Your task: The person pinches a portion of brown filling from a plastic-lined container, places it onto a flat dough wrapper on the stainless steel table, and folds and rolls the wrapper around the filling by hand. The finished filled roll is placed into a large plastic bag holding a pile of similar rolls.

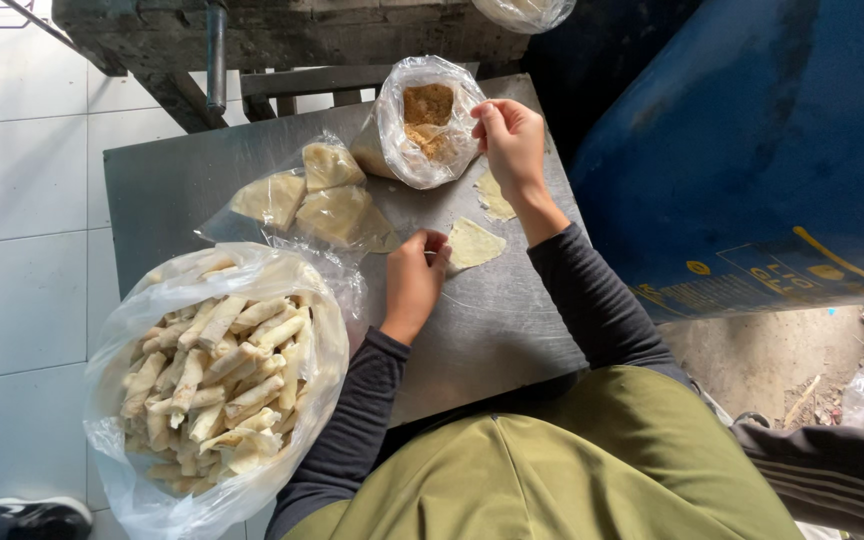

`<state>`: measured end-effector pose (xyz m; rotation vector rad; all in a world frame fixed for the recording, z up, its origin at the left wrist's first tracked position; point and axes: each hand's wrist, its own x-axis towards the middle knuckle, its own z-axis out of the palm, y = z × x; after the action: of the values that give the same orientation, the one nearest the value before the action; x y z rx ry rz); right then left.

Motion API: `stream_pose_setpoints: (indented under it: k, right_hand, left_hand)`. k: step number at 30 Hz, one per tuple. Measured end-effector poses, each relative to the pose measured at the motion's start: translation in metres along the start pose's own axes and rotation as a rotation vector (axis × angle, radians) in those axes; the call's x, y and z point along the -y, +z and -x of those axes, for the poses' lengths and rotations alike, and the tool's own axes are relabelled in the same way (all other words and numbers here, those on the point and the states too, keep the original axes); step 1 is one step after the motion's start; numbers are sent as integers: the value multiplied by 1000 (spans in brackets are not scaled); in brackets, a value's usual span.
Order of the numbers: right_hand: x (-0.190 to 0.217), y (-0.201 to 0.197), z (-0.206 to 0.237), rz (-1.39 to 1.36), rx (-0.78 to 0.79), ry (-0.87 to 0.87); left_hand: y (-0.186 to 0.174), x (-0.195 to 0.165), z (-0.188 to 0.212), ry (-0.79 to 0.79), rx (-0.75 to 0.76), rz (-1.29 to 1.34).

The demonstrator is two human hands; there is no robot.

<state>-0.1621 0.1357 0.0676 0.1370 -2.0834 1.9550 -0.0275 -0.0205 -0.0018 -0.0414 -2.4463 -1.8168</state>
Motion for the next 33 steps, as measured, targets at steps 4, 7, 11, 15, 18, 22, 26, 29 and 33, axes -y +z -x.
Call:
stream_pose_setpoints:
  k: [4,7,11,15,18,22,26,29,33]
  right_hand:
    - [2,-12,-4,-142,14,145]
    - [8,-29,-2,-250,36,194]
    - [6,-67,31,-381,79,260]
    - [-11,-96,86,-358,132,273]
    - [-29,-101,125,-251,138,304]
    - [-44,-102,152,-69,140,242]
    - [-42,-103,163,69,136,126]
    - [-35,-106,166,214,158,-44]
    - [-24,-115,169,355,175,-162]
  left_hand:
    - [-1,2,1,1,-4,13]
    - [-1,6,0,34,-10,28]
    - [-1,15,1,28,-6,86]
    - [2,18,1,-15,-10,125]
    - [1,17,1,7,-6,126]
    - [-1,13,2,-9,5,116]
    - [-3,10,4,-6,5,109]
    - [-3,8,4,5,8,109]
    - [-2,7,5,-14,14,131]
